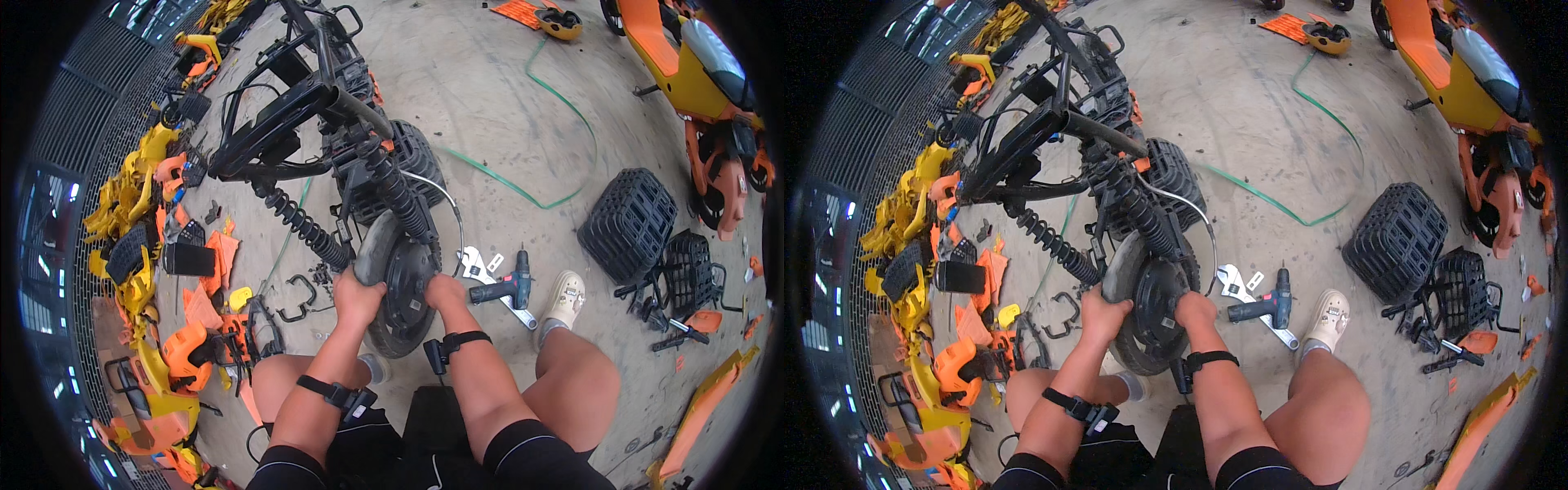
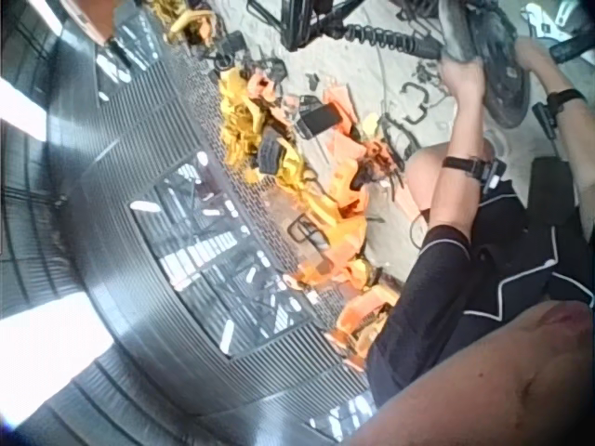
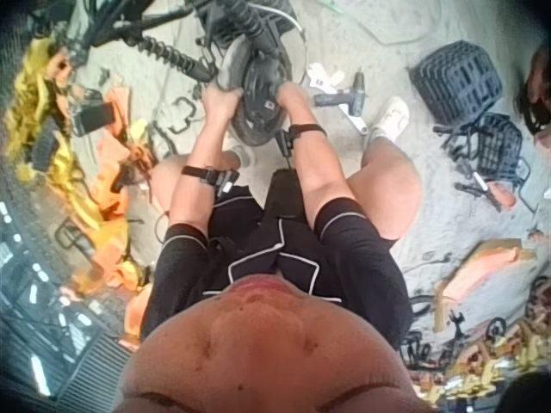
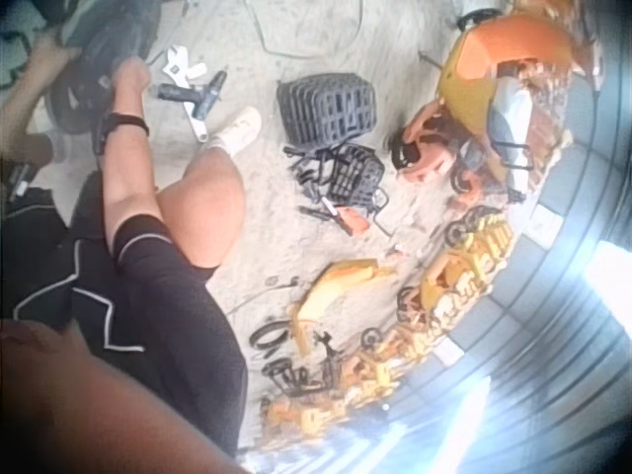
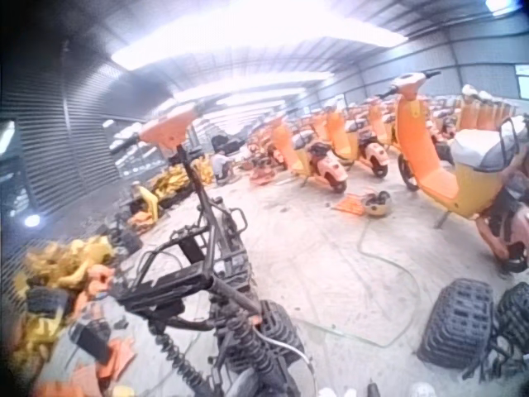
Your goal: The person removes a tire from the rear axle of a scooter frame, then fits a new tire onto the rim by hand. They manipulate the tire to seat it onto the rim and then reattach the wheel assembly to the scooter's rear axle.
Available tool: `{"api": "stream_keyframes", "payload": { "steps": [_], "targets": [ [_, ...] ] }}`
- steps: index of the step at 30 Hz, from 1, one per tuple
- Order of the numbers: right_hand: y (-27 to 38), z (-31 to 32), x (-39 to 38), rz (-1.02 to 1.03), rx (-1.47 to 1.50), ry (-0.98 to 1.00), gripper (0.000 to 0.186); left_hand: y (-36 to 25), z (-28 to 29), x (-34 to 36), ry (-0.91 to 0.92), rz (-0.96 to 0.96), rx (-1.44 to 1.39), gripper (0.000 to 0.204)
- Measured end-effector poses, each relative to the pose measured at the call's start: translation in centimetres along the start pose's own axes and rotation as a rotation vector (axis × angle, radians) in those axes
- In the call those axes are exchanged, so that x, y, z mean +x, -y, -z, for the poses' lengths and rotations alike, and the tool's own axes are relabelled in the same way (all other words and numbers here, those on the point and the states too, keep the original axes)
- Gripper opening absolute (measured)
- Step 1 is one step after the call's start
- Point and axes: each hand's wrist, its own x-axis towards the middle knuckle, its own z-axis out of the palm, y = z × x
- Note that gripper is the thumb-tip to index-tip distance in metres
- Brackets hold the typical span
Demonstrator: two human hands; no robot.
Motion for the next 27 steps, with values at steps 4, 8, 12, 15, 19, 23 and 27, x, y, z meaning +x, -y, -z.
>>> {"api": "stream_keyframes", "payload": {
  "steps": [4, 8, 12, 15, 19, 23, 27],
  "targets": [
    [0.3, 0.1, -0.1, -0.016, 0.051, -0.016, 0.03, 0.0, 0.1, -0.3, -0.023, -0.054, 0.077, 0.074],
    [-0.1, -1.4, 1.2, 0.032, 0.09, -0.011, 0.035, 1.0, -0.6, -1.1, -0.105, -0.22, 0.309, 0.077],
    [-1.1, -1.2, 2.2, 0.116, 0.076, 0.081, 0.042, 1.1, -0.9, -1.2, -0.14, -0.345, 0.331, 0.079],
    [-1.5, 2.2, 0.9, 0.135, 0.237, 0.326, 0.05, 1.5, -0.4, -1.2, -0.148, -0.357, 0.321, 0.076],
    [-3.9, 1.9, 0.9, 0.161, 0.589, 0.304, 0.058, 1.9, 0.0, -0.3, -0.165, -0.378, 0.27, 0.075],
    [-5.4, 0.5, 0.5, 0.063, 1.14, 0.344, 0.058, 4.5, -0.2, 1.2, -0.289, -0.373, 0.237, 0.08],
    [-8.0, -4.0, 2.4, -0.066, 1.561, 0.196, 0.045, 6.5, -2.1, 2.3, -0.376, -0.265, 0.02, 0.089]
  ]
}}
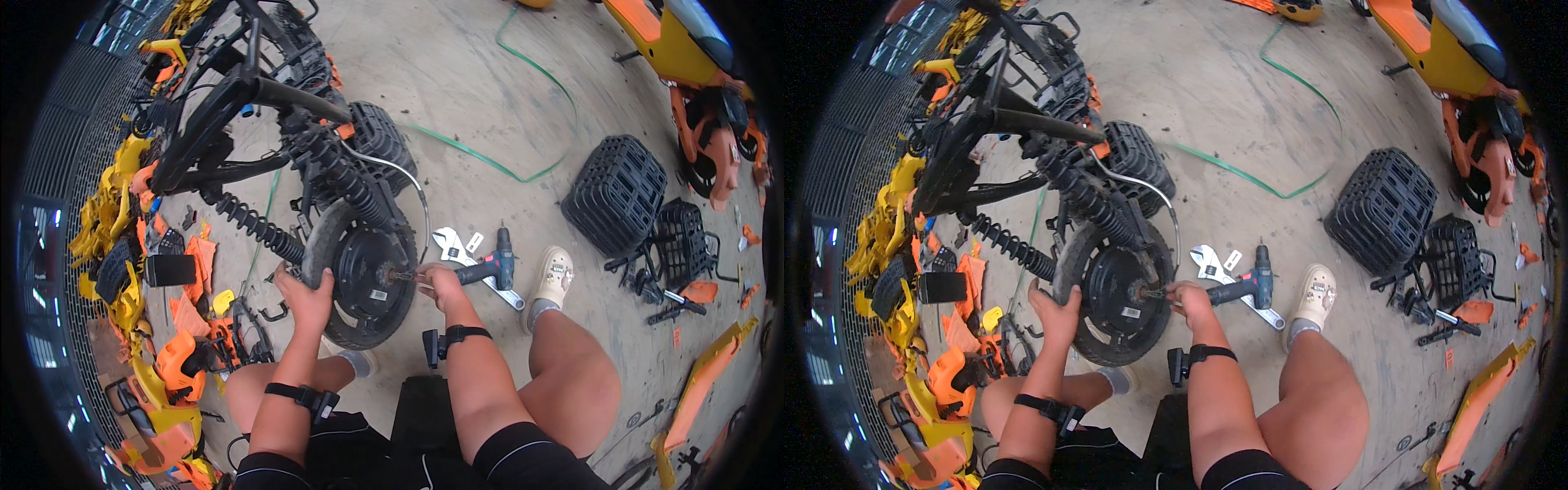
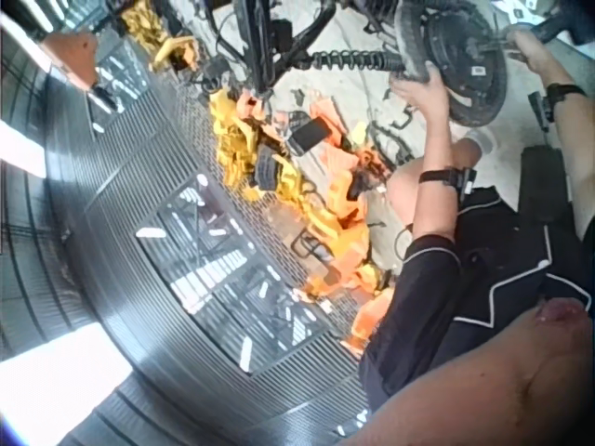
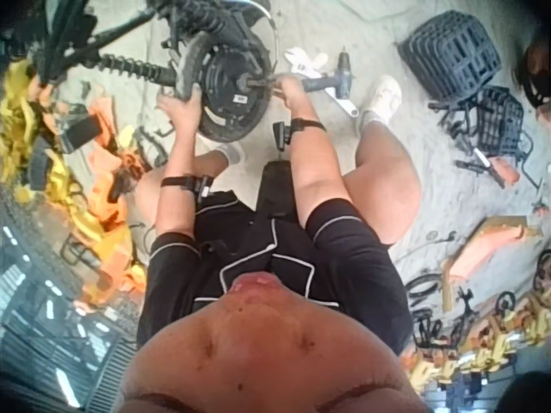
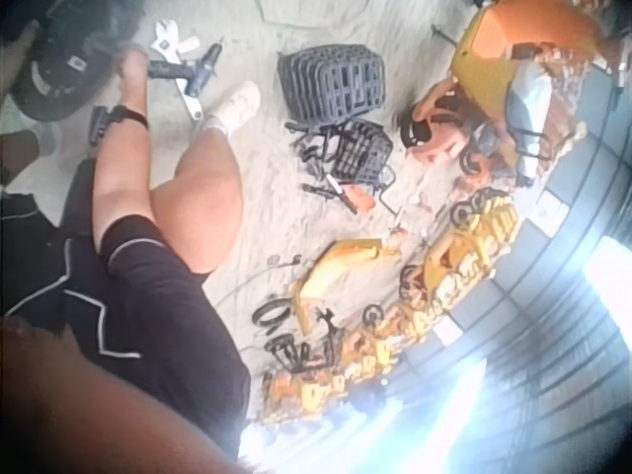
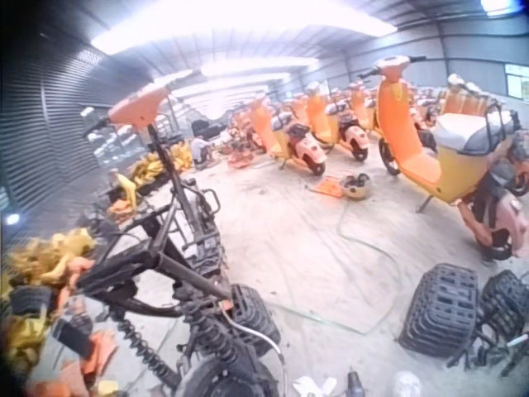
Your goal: The person removes a tire from the rear axle of a scooter frame, then fits a new tire onto the rim by hand. They manipulate the tire to seat it onto the rim and then reattach the wheel assembly to the scooter's rear axle.
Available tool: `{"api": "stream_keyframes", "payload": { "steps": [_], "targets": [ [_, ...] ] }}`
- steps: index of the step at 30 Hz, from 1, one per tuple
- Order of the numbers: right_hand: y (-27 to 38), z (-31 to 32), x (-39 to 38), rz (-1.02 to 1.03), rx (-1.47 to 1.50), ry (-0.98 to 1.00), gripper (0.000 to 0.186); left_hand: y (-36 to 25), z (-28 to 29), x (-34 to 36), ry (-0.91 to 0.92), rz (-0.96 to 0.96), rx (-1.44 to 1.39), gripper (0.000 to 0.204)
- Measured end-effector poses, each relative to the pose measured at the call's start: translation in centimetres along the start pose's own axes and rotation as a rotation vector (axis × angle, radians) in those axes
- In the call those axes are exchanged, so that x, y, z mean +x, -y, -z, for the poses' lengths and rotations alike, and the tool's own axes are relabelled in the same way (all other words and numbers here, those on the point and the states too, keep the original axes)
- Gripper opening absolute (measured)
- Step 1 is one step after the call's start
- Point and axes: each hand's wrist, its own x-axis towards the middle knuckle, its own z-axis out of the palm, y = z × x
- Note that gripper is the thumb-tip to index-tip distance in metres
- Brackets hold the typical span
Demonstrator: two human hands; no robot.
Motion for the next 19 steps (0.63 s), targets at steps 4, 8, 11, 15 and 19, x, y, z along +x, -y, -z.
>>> {"api": "stream_keyframes", "payload": {
  "steps": [4, 8, 11, 15, 19],
  "targets": [
    [-3.6, 2.3, 0.6, -0.111, 0.155, -0.301, 0.022, -1.5, -0.2, 0.5, 0.132, 0.263, -0.024, 0.102],
    [-7.0, 5.5, -0.1, -0.151, 0.057, -0.438, 0.021, -2.8, -0.1, 0.5, 0.124, 0.306, 0.055, 0.103],
    [-8.6, 6.4, 0.2, -0.172, 0.075, -0.523, 0.021, -2.8, -0.5, 0.4, 0.102, 0.313, 0.063, 0.101],
    [-8.7, 5.2, 1.2, -0.124, 0.126, -0.458, 0.022, -2.1, -0.7, 0.5, 0.118, 0.33, -0.006, 0.101],
    [-8.2, 5.0, 3.3, -0.113, -0.011, -0.525, 0.032, -1.4, -1.0, 0.6, 0.115, 0.307, 0.005, 0.102]
  ]
}}
